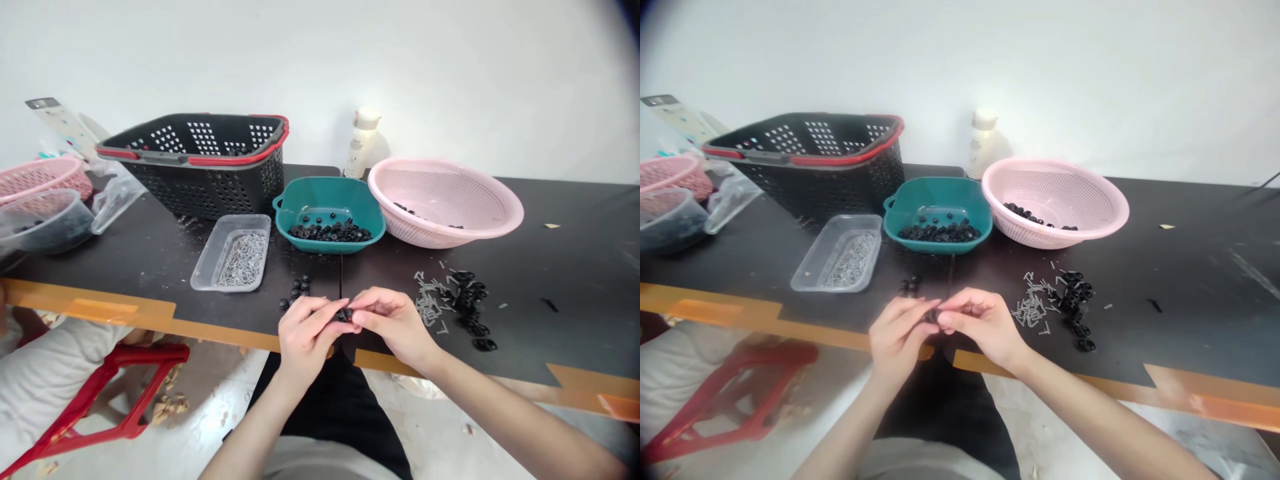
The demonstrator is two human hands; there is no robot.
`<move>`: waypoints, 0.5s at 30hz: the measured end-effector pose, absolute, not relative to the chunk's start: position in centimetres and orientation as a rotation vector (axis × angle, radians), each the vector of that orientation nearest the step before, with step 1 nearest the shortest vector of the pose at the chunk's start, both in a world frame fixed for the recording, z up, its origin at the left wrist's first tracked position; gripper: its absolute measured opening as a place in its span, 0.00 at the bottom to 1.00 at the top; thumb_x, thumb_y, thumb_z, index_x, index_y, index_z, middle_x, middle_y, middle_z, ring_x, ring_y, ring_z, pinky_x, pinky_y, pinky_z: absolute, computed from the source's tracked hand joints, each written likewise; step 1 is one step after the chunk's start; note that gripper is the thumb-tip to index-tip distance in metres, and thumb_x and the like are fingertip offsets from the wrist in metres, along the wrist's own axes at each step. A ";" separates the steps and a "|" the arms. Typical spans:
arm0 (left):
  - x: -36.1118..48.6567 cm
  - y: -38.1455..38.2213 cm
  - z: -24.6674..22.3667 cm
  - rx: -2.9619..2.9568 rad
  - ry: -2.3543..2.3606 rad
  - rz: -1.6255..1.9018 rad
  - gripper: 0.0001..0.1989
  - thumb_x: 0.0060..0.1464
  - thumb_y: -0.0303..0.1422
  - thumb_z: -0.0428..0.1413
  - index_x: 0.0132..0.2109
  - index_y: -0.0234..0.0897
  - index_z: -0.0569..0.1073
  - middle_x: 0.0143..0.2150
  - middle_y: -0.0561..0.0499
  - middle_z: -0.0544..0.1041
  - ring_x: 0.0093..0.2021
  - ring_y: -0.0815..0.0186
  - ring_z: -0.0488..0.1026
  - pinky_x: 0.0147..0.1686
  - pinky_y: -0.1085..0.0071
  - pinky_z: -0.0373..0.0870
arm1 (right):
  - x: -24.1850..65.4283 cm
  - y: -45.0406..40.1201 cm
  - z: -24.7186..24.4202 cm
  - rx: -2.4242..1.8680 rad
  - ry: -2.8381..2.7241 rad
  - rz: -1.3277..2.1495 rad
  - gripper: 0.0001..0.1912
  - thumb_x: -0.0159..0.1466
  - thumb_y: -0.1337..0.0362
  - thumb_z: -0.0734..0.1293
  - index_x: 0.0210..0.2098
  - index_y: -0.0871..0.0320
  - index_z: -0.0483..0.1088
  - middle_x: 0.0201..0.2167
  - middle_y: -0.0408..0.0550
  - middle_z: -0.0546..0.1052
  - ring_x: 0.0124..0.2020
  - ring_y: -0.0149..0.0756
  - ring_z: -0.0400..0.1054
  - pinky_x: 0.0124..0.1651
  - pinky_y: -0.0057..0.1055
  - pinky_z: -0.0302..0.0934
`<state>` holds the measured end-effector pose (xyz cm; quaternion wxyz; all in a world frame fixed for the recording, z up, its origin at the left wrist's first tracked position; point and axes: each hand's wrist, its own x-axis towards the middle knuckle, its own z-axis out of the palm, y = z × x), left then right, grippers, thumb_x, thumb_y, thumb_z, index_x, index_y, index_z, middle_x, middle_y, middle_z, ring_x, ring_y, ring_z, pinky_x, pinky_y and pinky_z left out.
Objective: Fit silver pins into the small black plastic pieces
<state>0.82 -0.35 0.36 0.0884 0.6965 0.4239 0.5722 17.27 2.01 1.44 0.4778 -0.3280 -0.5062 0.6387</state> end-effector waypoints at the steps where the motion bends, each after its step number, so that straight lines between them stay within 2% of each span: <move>1: 0.8 -0.4 0.3 2.069 1.266 1.702 0.10 0.59 0.36 0.57 0.44 0.40 0.80 0.33 0.50 0.79 0.35 0.65 0.75 0.37 0.69 0.75 | 17.3 2.0 1.4 -0.803 -1.225 1.574 0.06 0.54 0.65 0.77 0.29 0.57 0.78 0.22 0.42 0.77 0.23 0.29 0.70 0.30 0.27 0.68; 7: 0.8 -0.3 0.4 2.095 1.224 1.710 0.09 0.59 0.34 0.57 0.44 0.40 0.80 0.34 0.51 0.79 0.35 0.66 0.74 0.39 0.70 0.74 | 17.1 2.2 1.7 -0.790 -1.042 1.872 0.09 0.53 0.62 0.78 0.29 0.58 0.75 0.24 0.41 0.77 0.24 0.26 0.72 0.31 0.22 0.68; 12: 0.7 -0.1 0.2 2.100 1.109 1.737 0.08 0.59 0.31 0.57 0.45 0.42 0.79 0.35 0.52 0.79 0.37 0.66 0.74 0.45 0.65 0.73 | 17.3 2.2 1.8 -0.789 -1.038 2.137 0.19 0.53 0.54 0.77 0.36 0.62 0.77 0.23 0.43 0.78 0.24 0.28 0.73 0.32 0.24 0.69; 15: 0.6 0.1 0.0 2.109 1.061 1.728 0.08 0.58 0.31 0.57 0.45 0.42 0.79 0.38 0.51 0.78 0.39 0.66 0.75 0.49 0.62 0.72 | 17.6 2.2 1.6 -0.772 -1.081 2.152 0.19 0.53 0.53 0.76 0.36 0.62 0.78 0.23 0.44 0.78 0.23 0.28 0.72 0.31 0.24 0.69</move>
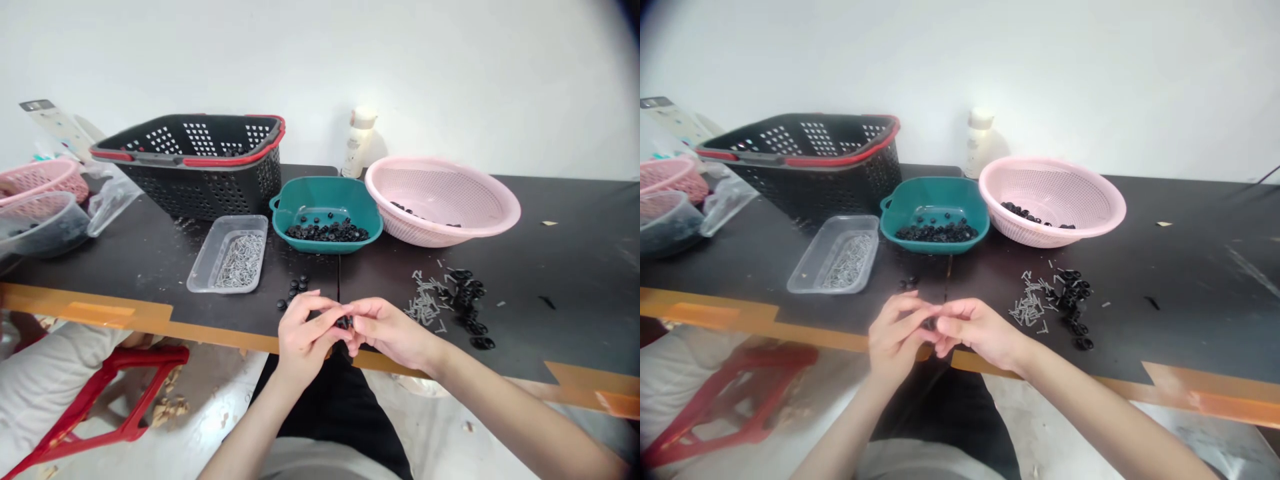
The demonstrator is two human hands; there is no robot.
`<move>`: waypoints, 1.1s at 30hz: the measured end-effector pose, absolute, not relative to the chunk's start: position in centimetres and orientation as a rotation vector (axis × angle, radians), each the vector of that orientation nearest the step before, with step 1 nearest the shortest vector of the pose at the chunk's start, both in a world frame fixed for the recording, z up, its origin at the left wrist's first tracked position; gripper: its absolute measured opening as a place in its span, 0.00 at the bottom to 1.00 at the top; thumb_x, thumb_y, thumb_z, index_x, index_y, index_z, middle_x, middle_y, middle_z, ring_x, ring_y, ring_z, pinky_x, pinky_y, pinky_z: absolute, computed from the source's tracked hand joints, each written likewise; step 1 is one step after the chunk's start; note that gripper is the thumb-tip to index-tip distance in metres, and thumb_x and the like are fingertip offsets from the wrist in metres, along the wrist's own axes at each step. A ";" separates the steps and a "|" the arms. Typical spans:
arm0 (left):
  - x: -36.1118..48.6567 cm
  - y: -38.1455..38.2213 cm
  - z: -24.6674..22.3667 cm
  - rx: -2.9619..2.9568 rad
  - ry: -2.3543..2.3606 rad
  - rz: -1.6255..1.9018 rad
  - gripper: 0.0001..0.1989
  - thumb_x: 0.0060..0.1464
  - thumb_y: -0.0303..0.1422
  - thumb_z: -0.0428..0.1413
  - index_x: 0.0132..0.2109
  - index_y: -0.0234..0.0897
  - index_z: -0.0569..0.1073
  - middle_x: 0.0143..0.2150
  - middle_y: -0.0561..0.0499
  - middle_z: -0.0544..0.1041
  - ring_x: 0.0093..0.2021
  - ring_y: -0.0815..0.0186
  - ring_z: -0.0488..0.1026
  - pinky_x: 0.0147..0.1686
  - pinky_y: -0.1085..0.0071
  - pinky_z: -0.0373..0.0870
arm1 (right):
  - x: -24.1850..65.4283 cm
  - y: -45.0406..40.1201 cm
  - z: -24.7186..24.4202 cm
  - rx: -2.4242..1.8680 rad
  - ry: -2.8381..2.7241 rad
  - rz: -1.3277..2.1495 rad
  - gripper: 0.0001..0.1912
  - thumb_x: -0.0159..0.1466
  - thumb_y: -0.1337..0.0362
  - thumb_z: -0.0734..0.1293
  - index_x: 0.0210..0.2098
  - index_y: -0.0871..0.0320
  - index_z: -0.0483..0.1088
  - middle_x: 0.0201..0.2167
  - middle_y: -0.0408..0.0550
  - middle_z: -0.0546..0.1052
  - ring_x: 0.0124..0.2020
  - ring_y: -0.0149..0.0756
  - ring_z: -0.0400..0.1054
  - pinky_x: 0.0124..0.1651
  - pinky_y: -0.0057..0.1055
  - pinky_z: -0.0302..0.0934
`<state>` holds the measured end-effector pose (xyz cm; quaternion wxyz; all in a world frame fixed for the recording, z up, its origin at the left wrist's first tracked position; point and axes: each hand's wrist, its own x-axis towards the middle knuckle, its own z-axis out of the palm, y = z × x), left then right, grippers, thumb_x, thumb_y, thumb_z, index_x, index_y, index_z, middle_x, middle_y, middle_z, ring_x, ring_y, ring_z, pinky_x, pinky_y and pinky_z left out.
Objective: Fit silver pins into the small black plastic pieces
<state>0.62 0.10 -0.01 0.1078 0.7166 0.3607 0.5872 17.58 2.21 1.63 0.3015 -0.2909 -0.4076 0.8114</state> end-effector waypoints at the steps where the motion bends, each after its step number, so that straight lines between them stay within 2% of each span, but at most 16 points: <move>1: 0.6 0.1 0.0 2.110 1.041 1.720 0.08 0.58 0.31 0.57 0.45 0.42 0.79 0.38 0.51 0.78 0.39 0.66 0.75 0.49 0.61 0.72 | 17.6 2.2 1.6 -0.779 -1.100 2.139 0.19 0.52 0.53 0.77 0.35 0.63 0.78 0.23 0.44 0.78 0.22 0.28 0.72 0.31 0.24 0.68; 6: 0.5 0.3 0.3 2.120 0.951 1.641 0.09 0.61 0.33 0.55 0.45 0.42 0.78 0.38 0.50 0.78 0.37 0.65 0.75 0.49 0.60 0.72 | 17.9 2.3 2.3 -0.779 -1.229 2.069 0.15 0.53 0.54 0.77 0.27 0.62 0.78 0.19 0.45 0.78 0.22 0.29 0.73 0.30 0.25 0.69; 13: 0.5 0.3 0.5 2.097 0.880 1.616 0.09 0.61 0.33 0.54 0.44 0.42 0.79 0.38 0.50 0.79 0.36 0.67 0.74 0.47 0.64 0.72 | 18.3 2.5 2.3 -0.784 -1.282 2.072 0.10 0.54 0.59 0.76 0.30 0.61 0.79 0.24 0.48 0.81 0.25 0.34 0.76 0.32 0.29 0.72; 19: 0.5 0.3 0.6 2.111 0.884 1.630 0.08 0.60 0.31 0.55 0.43 0.41 0.79 0.38 0.50 0.79 0.38 0.66 0.74 0.42 0.67 0.73 | 18.3 2.3 2.5 -0.791 -1.397 1.939 0.10 0.55 0.59 0.75 0.30 0.61 0.79 0.25 0.46 0.80 0.26 0.33 0.74 0.34 0.29 0.70; 25: 0.5 0.0 0.5 2.117 0.978 1.625 0.09 0.59 0.32 0.56 0.45 0.42 0.79 0.39 0.49 0.78 0.37 0.66 0.75 0.37 0.71 0.74 | 17.5 1.8 3.1 -0.753 -1.643 1.577 0.16 0.62 0.52 0.69 0.28 0.59 0.75 0.26 0.46 0.75 0.29 0.34 0.68 0.35 0.29 0.65; 29: 0.6 0.1 0.7 2.110 0.951 1.658 0.09 0.61 0.33 0.55 0.45 0.42 0.79 0.38 0.49 0.78 0.36 0.66 0.75 0.36 0.71 0.74 | 17.0 1.5 2.6 -0.741 -1.517 1.680 0.19 0.59 0.49 0.71 0.26 0.59 0.71 0.22 0.43 0.73 0.24 0.32 0.66 0.32 0.29 0.64; 33: 0.6 0.2 0.8 2.126 0.894 1.668 0.10 0.61 0.35 0.54 0.45 0.43 0.79 0.37 0.50 0.78 0.36 0.66 0.75 0.36 0.71 0.73 | 16.9 1.4 1.7 -0.736 -1.378 1.800 0.19 0.56 0.51 0.74 0.25 0.58 0.67 0.20 0.41 0.71 0.21 0.30 0.64 0.29 0.28 0.62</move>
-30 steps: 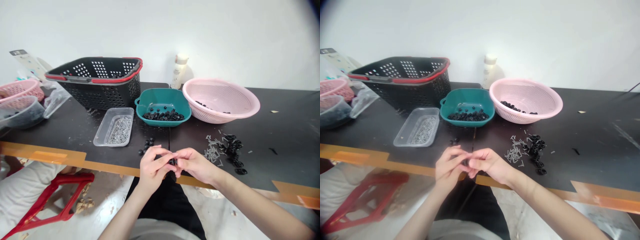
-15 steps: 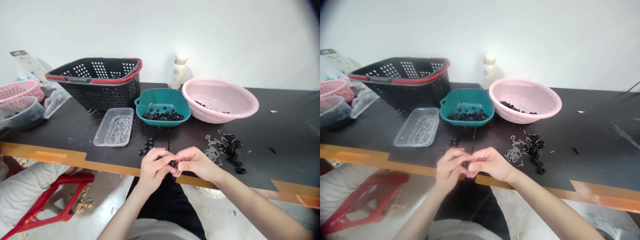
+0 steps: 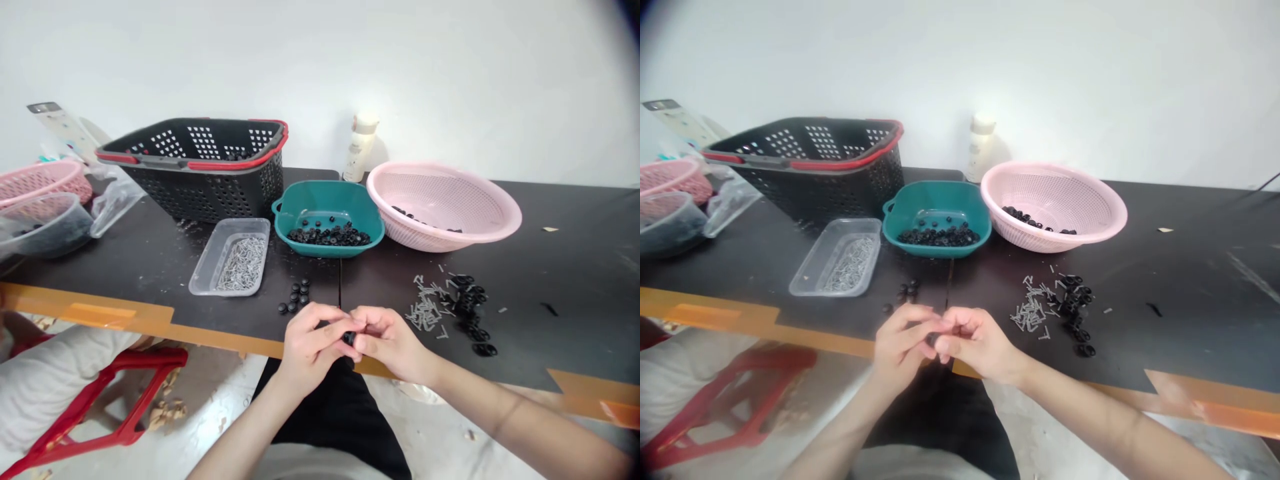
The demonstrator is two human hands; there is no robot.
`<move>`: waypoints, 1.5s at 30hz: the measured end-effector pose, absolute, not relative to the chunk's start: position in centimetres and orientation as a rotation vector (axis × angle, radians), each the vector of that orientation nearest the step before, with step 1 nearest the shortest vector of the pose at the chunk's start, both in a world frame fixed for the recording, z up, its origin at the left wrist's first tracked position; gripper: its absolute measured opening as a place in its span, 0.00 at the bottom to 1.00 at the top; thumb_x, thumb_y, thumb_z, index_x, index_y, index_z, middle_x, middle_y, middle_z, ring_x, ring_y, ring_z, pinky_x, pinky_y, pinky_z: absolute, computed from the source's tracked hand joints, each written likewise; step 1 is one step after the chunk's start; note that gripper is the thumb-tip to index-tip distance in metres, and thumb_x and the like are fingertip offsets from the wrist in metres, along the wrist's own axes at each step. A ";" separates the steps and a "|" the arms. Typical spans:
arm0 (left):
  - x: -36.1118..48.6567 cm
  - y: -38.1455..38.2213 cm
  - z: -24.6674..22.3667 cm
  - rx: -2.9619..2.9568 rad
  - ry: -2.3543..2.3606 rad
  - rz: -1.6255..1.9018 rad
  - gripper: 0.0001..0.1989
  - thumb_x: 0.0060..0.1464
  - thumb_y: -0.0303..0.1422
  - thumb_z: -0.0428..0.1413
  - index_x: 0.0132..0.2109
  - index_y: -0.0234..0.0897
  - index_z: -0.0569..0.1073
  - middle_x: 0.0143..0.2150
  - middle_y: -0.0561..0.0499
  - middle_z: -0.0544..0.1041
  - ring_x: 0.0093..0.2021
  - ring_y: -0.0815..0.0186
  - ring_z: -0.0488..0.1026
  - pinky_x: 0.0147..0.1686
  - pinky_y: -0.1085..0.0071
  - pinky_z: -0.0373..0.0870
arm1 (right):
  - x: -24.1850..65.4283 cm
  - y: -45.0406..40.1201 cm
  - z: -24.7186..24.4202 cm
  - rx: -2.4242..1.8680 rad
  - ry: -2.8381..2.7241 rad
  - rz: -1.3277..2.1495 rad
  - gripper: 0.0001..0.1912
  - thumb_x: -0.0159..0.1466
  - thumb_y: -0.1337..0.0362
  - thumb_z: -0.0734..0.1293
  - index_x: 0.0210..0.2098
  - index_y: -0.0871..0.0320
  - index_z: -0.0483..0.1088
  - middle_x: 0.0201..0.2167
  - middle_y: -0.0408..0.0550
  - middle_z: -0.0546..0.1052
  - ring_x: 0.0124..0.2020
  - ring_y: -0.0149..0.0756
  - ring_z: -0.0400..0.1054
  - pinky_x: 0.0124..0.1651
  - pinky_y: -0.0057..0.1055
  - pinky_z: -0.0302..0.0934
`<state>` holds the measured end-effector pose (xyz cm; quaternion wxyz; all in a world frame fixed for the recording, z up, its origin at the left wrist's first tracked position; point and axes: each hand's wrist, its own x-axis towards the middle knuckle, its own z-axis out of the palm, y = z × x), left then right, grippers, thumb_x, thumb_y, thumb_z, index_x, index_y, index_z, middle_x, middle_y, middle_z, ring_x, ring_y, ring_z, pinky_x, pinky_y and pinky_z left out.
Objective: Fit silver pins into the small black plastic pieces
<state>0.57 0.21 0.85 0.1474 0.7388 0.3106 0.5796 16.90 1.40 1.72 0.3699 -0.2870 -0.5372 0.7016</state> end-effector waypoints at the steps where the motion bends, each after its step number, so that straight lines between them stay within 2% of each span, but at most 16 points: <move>1: 0.5 0.2 0.8 2.126 0.895 1.659 0.10 0.61 0.35 0.54 0.46 0.43 0.78 0.37 0.49 0.78 0.36 0.66 0.75 0.36 0.71 0.73 | 17.0 1.4 1.6 -0.734 -1.364 1.810 0.18 0.56 0.51 0.74 0.26 0.59 0.67 0.20 0.41 0.71 0.22 0.29 0.64 0.30 0.27 0.61; 5: 0.5 0.1 0.7 2.115 0.993 1.647 0.10 0.60 0.33 0.56 0.47 0.42 0.78 0.39 0.48 0.78 0.37 0.66 0.75 0.36 0.70 0.75 | 17.3 1.6 1.7 -0.690 -1.343 1.904 0.14 0.61 0.55 0.71 0.32 0.60 0.70 0.24 0.42 0.73 0.27 0.29 0.66 0.37 0.28 0.62; 9: 0.2 -0.2 1.0 2.119 1.042 1.710 0.08 0.55 0.35 0.61 0.41 0.39 0.79 0.35 0.49 0.79 0.35 0.65 0.77 0.33 0.72 0.76 | 17.4 1.7 2.3 -0.655 -1.348 2.045 0.15 0.63 0.54 0.69 0.33 0.61 0.70 0.26 0.42 0.72 0.29 0.29 0.66 0.40 0.29 0.61; 11: 0.0 -0.5 1.2 2.178 1.034 1.715 0.08 0.54 0.36 0.61 0.40 0.38 0.79 0.34 0.49 0.79 0.33 0.66 0.77 0.31 0.73 0.76 | 17.4 1.7 2.3 -0.662 -1.353 2.101 0.17 0.62 0.52 0.70 0.30 0.62 0.69 0.24 0.42 0.71 0.27 0.28 0.65 0.38 0.27 0.60; 17: -0.7 -2.0 0.3 2.351 1.028 1.678 0.12 0.57 0.35 0.59 0.47 0.36 0.77 0.34 0.48 0.79 0.31 0.68 0.76 0.28 0.74 0.74 | 16.7 1.4 0.9 -0.652 -1.283 2.242 0.21 0.52 0.53 0.77 0.28 0.61 0.66 0.19 0.40 0.72 0.18 0.24 0.61 0.24 0.22 0.55; 23: -1.4 -1.9 -0.3 2.387 1.095 1.564 0.11 0.60 0.33 0.56 0.48 0.36 0.76 0.36 0.48 0.79 0.34 0.68 0.76 0.33 0.75 0.74 | 15.7 1.1 -0.1 -0.759 -1.406 1.931 0.23 0.56 0.47 0.72 0.28 0.61 0.65 0.17 0.38 0.69 0.17 0.23 0.59 0.23 0.23 0.52; 28: -2.2 -1.6 1.4 2.438 1.044 1.458 0.10 0.61 0.35 0.55 0.43 0.36 0.77 0.34 0.50 0.79 0.33 0.70 0.76 0.33 0.77 0.73 | 15.5 1.2 -0.3 -0.776 -1.399 1.966 0.23 0.52 0.49 0.75 0.29 0.60 0.65 0.19 0.38 0.70 0.19 0.24 0.61 0.25 0.23 0.57; 33: -2.2 -1.7 2.0 2.461 0.999 1.478 0.10 0.60 0.37 0.56 0.40 0.35 0.77 0.31 0.51 0.78 0.30 0.71 0.75 0.30 0.77 0.73 | 16.1 1.1 0.7 -0.667 -1.735 1.916 0.25 0.62 0.42 0.64 0.29 0.61 0.67 0.21 0.39 0.67 0.19 0.23 0.59 0.21 0.20 0.52; 37: -2.1 -2.4 1.6 2.499 0.977 1.484 0.10 0.57 0.38 0.58 0.42 0.35 0.77 0.31 0.50 0.78 0.29 0.70 0.75 0.29 0.77 0.73 | 16.7 1.1 2.0 -0.532 -1.999 1.757 0.28 0.66 0.42 0.59 0.26 0.61 0.67 0.21 0.38 0.62 0.21 0.24 0.55 0.24 0.22 0.51; 40: -2.2 -3.2 1.2 2.513 0.993 1.474 0.11 0.55 0.37 0.61 0.43 0.36 0.77 0.32 0.50 0.79 0.30 0.70 0.75 0.29 0.76 0.73 | 16.6 0.9 2.2 -0.436 -2.135 1.569 0.29 0.68 0.43 0.55 0.25 0.60 0.65 0.22 0.38 0.62 0.24 0.26 0.57 0.30 0.25 0.53; 45: -2.2 -3.9 1.1 2.462 1.048 1.464 0.11 0.55 0.35 0.60 0.45 0.37 0.77 0.33 0.51 0.79 0.30 0.70 0.75 0.30 0.77 0.73 | 16.0 0.2 0.9 -0.494 -2.085 1.392 0.28 0.69 0.44 0.55 0.24 0.60 0.64 0.23 0.39 0.61 0.25 0.27 0.57 0.31 0.25 0.53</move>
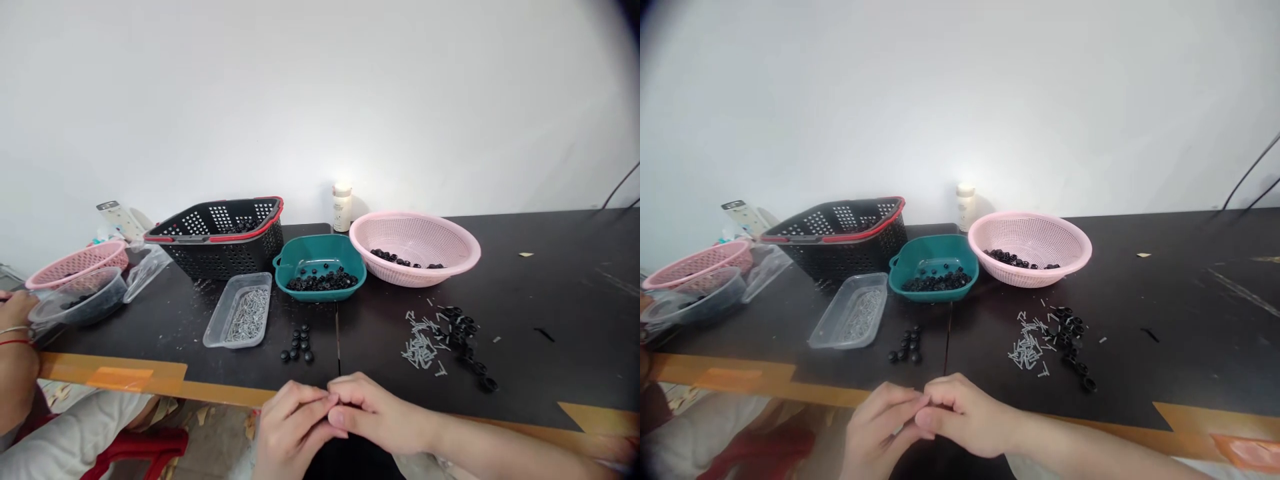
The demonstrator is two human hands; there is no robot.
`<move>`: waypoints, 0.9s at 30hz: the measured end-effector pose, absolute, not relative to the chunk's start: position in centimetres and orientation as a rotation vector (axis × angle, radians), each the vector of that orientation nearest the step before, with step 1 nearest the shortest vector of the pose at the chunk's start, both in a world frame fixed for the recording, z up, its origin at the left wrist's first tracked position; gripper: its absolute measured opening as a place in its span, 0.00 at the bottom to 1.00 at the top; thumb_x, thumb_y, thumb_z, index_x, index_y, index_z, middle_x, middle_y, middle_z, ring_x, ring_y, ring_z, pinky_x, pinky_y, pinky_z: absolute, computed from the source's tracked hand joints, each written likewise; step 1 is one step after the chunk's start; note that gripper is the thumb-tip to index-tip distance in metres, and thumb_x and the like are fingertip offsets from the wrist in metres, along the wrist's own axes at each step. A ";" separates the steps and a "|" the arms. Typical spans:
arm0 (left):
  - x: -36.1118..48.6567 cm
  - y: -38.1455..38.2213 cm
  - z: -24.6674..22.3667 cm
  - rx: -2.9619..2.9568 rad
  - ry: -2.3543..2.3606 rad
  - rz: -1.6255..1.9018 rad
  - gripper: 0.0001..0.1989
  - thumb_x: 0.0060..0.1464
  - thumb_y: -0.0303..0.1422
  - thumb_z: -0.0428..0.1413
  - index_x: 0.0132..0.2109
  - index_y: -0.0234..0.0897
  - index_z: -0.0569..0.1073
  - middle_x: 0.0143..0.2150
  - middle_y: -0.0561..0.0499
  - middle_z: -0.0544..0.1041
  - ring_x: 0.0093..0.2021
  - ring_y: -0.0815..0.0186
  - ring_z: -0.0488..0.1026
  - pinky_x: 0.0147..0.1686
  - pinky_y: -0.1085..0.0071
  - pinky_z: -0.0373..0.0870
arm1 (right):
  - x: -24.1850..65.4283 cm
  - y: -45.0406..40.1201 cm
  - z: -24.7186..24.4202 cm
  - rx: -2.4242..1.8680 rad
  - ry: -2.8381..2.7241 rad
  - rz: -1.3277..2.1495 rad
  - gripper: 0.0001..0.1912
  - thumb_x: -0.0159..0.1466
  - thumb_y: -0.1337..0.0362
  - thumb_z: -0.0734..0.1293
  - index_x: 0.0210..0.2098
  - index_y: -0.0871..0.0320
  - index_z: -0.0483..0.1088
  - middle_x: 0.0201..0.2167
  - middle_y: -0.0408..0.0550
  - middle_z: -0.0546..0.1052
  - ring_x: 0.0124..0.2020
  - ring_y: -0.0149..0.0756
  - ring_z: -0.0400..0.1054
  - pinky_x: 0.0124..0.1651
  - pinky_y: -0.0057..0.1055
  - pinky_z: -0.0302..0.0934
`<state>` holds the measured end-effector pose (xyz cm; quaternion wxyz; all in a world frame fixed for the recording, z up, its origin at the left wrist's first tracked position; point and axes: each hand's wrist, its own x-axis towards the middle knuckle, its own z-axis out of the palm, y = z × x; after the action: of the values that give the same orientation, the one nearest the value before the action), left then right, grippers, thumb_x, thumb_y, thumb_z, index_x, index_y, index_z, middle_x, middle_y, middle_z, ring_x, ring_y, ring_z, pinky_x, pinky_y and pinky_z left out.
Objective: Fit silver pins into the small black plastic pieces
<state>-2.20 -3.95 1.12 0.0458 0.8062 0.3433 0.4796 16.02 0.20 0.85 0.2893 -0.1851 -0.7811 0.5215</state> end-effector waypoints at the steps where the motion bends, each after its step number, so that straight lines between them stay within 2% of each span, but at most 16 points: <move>1: -2.2 -4.0 1.3 2.453 1.054 1.455 0.10 0.56 0.36 0.60 0.44 0.38 0.77 0.33 0.51 0.78 0.30 0.70 0.75 0.30 0.77 0.73 | 15.9 0.1 0.6 -0.507 -2.076 1.380 0.28 0.69 0.44 0.55 0.24 0.60 0.64 0.23 0.39 0.61 0.26 0.28 0.57 0.31 0.26 0.53; 9: -2.3 -4.0 2.3 2.424 1.090 1.372 0.08 0.57 0.36 0.59 0.42 0.38 0.78 0.30 0.52 0.78 0.29 0.70 0.75 0.30 0.77 0.74 | 16.0 0.1 0.7 -0.520 -2.134 1.421 0.27 0.69 0.44 0.53 0.27 0.59 0.63 0.25 0.39 0.61 0.27 0.28 0.57 0.31 0.26 0.52; 15: -2.2 -4.1 2.1 2.391 1.101 1.364 0.08 0.57 0.36 0.59 0.43 0.39 0.78 0.31 0.52 0.78 0.30 0.70 0.76 0.31 0.78 0.75 | 16.0 -0.2 0.5 -0.550 -2.097 1.255 0.25 0.71 0.47 0.54 0.25 0.59 0.62 0.23 0.38 0.59 0.26 0.27 0.55 0.31 0.25 0.52; 20: -3.0 -4.1 2.2 2.471 1.148 1.297 0.09 0.61 0.37 0.54 0.41 0.40 0.78 0.32 0.52 0.78 0.31 0.70 0.77 0.31 0.78 0.75 | 15.7 0.0 0.9 -0.580 -2.219 1.241 0.26 0.71 0.46 0.51 0.25 0.58 0.58 0.24 0.38 0.59 0.26 0.28 0.56 0.29 0.26 0.52; 24: -4.4 -3.7 1.3 2.525 1.349 1.227 0.10 0.61 0.38 0.53 0.45 0.41 0.76 0.36 0.50 0.80 0.35 0.66 0.79 0.35 0.74 0.76 | 16.4 -0.2 2.7 -0.788 -2.341 1.050 0.19 0.68 0.49 0.59 0.30 0.58 0.65 0.27 0.41 0.67 0.28 0.30 0.61 0.31 0.26 0.55; 27: -5.6 -2.8 0.3 2.605 1.451 1.199 0.11 0.61 0.39 0.52 0.44 0.41 0.76 0.35 0.51 0.81 0.35 0.63 0.79 0.35 0.71 0.75 | 19.0 0.4 4.0 -1.092 -2.283 0.914 0.12 0.65 0.55 0.65 0.34 0.57 0.69 0.31 0.42 0.72 0.29 0.31 0.66 0.32 0.26 0.57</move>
<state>-5.56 -2.78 0.26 -0.0363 0.8100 0.4511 0.3729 19.01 0.38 3.95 0.2235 -0.3956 -0.8270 0.3309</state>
